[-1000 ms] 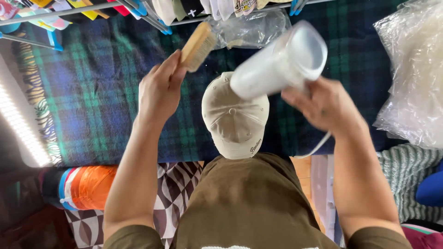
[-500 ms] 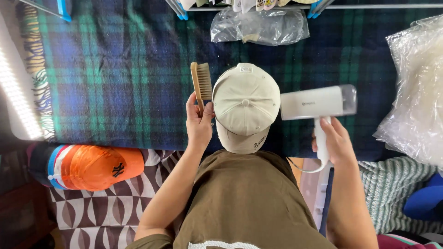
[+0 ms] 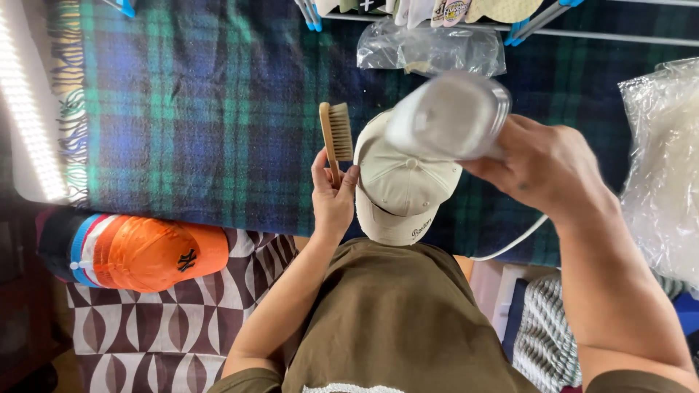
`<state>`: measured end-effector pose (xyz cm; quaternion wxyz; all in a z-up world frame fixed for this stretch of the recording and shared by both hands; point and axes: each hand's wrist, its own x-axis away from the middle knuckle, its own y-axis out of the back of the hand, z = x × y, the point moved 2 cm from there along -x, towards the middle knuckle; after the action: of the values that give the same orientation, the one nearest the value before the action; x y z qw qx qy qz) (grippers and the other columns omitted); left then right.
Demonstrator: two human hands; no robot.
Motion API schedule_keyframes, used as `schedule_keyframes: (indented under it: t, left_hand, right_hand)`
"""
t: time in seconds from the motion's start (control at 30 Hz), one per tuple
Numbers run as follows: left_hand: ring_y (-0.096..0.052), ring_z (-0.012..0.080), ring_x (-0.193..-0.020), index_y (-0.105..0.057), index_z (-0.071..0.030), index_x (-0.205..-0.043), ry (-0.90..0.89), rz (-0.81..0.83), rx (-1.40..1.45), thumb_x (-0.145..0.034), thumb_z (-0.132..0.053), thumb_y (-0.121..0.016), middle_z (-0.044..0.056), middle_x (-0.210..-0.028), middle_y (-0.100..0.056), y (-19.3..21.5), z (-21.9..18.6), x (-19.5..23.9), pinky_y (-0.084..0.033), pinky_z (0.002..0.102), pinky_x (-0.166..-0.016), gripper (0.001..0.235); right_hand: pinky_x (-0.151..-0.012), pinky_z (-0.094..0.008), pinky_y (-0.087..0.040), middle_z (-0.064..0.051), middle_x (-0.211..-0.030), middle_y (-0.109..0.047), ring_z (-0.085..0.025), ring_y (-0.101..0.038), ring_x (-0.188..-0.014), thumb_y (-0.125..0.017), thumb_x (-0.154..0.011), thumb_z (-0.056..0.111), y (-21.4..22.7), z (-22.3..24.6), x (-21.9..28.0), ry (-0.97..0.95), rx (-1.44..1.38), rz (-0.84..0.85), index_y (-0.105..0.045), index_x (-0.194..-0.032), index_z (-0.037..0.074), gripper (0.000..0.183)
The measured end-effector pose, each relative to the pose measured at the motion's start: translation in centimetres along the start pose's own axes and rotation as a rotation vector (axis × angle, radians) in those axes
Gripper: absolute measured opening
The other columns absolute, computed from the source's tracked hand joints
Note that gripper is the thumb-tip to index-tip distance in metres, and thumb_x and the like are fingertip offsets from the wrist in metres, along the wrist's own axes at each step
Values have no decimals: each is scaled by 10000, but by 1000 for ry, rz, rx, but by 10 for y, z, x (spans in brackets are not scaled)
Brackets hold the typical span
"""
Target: The person uses a hairdryer to blow air onto a white baseball cap held in their lap. They then use a wooden brush to scrub the cap's surface while continuing to apply heat with the hairdryer.
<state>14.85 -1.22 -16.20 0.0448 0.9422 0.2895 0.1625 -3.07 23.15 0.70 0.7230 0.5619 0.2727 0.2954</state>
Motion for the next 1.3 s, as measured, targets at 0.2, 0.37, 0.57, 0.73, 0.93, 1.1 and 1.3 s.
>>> schedule_keyframes:
  t: [0.2,0.37,0.57,0.73,0.93,1.1,1.3]
  left_hand:
    - [-704,162,-876,-342,-188,-1482,9,-10,204,-1049,-252,-556,63,-1042,-638,-3,-3,-2,-605,314,-846,487]
    - [-722,145,-901,-373,-209,-1480,86,-7,203,-1059,-282,-505,52,-1063,-615,-1,7,-3,-594,297,-845,448]
    - [-608,145,-635,-599,-121,-1188,480,-66,-125,-1045,-264,-494,15,-832,-540,19,20,-35,-544,336,-532,228]
    - [-662,230,-964,-660,-142,-1200,506,50,-413,-997,-333,-564,47,-1066,-719,40,68,-66,-496,398,-820,294]
    - [-596,392,-1056,-597,-75,-1334,-123,-131,-424,-967,-219,-695,188,-1168,-582,26,0,-25,-515,495,-860,406]
    - [-685,331,-1181,-554,-77,-1448,-343,302,114,-845,-221,-859,172,-1194,-708,-19,-114,44,-555,471,-1003,691]
    - [-677,219,-1054,-679,-41,-1237,-358,273,190,-885,-82,-730,103,-1066,-718,7,-133,-9,-556,480,-985,358]
  right_hand:
    - [-441,-507,-517,-33,-939,-660,-377,-707,-665,-442,-992,695,13,35,-50,-12,141,462,-516,-1378,239,602]
    - [-549,-415,-603,-33,-1119,-715,-309,-732,-808,-472,-974,681,38,23,-33,-368,106,651,-552,-1266,246,530]
    - [-636,-415,-491,-56,-877,-684,-281,-659,-765,-712,-1027,421,7,-56,58,-209,-65,124,-650,-1153,103,347]
    - [-689,-419,-533,-119,-895,-721,-287,-694,-798,-760,-1068,338,-11,-39,77,-339,-227,-80,-667,-1246,16,379]
    - [-623,-317,-581,-47,-646,-634,-203,-676,-606,-745,-1051,168,-42,34,52,-318,-657,-421,-622,-820,63,282]
    - [-820,-309,-471,-60,-826,-551,-203,-580,-825,-745,-1024,238,-74,113,26,-318,-678,-568,-603,-963,50,243]
    - [-1057,-486,-453,-286,-1337,-447,-456,-476,-1225,-638,-1003,48,-94,153,10,128,-459,-662,-415,-1433,-178,535]
